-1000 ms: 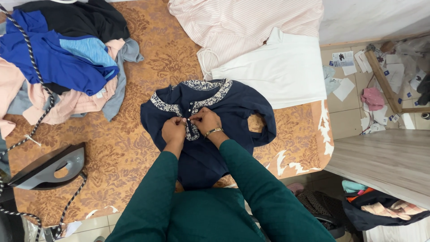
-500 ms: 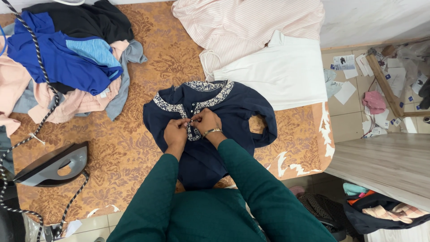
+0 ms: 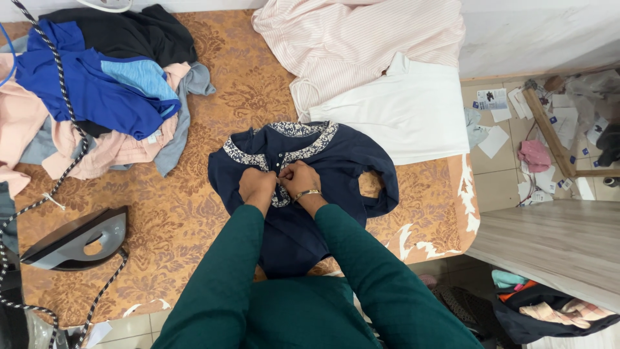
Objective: The person irons a white pair of shorts and then a dark blue long-sleeved shirt on a patterned ironing board. They smooth the garments with their hands, use a steam iron to press the fabric, and reposition the items to iron different sections.
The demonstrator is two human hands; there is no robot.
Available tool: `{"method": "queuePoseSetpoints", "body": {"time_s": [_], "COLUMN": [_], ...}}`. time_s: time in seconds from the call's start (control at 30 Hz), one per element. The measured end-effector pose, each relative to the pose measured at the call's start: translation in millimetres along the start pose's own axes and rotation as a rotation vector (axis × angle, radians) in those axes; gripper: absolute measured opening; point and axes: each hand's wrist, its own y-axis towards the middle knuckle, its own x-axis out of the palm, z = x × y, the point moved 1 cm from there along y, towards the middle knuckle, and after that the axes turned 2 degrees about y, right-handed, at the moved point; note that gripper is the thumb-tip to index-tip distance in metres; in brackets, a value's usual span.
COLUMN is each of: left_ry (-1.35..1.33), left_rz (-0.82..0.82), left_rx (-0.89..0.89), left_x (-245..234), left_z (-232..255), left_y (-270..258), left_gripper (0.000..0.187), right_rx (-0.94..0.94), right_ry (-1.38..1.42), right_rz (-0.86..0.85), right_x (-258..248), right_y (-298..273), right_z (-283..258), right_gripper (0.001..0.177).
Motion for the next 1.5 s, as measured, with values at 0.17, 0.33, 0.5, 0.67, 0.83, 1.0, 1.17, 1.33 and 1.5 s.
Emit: {"method": "queuePoseSetpoints", "body": {"time_s": [0.17,0.33,0.5,0.67,0.83,1.0,1.17,1.33,1.5], "left_ry": [-0.082,-0.552,-0.227,0.096,0.405,-0.213,-0.435,0.211,0.211], "left_rz": [0.076,-0.133,0.473,0.245,-0.068,-0.496,-0.742,-0.281,0.161], "left_rx": [0.195,0.487,0.892,0.878,0.743,0.936,0.939,1.312,1.374], "left_x": [13.6,-4.3,-72.3,-101.9,-110.8,-159.3,-249.7,-318.7,-383.5], "left_z": [-13.8,-45.2,-41.6,-20.1,0.7,28.5,54.9,78.3,81.4], "left_y": [-2.6,6.5,41.4,56.5,53.8,18.3,-48.2,-119.1,-154.7], "left_gripper": [0.024,0.019,0.031,0.062,0.049,0.046,0.052,0.043,0.045], "right_rx": [-0.013,0.134,-0.292,-0.253,-0.181,-0.422,-0.428,-0.559,-0.607], "right_ry": [0.007,0.457,0.082,-0.439,-0.379,0.238,0.803,0.499,0.223], "right_rz": [0.059,-0.191,0.392,0.441,0.311,0.353,0.385,0.475,0.673], "right_x": [1.7,-9.6,-91.3,-137.2,-160.1,-232.0,-320.2,-376.9,-410.1], "right_y": [2.6,9.7,24.1,46.5,34.5,6.7,-40.4,-101.7,-161.9], "right_z": [1.0,9.7,28.9,51.6,50.8,36.1,8.2,-14.0,-29.6], "right_gripper": [0.015,0.018,0.024,0.073,0.022,0.018,0.02,0.016,0.017]}}
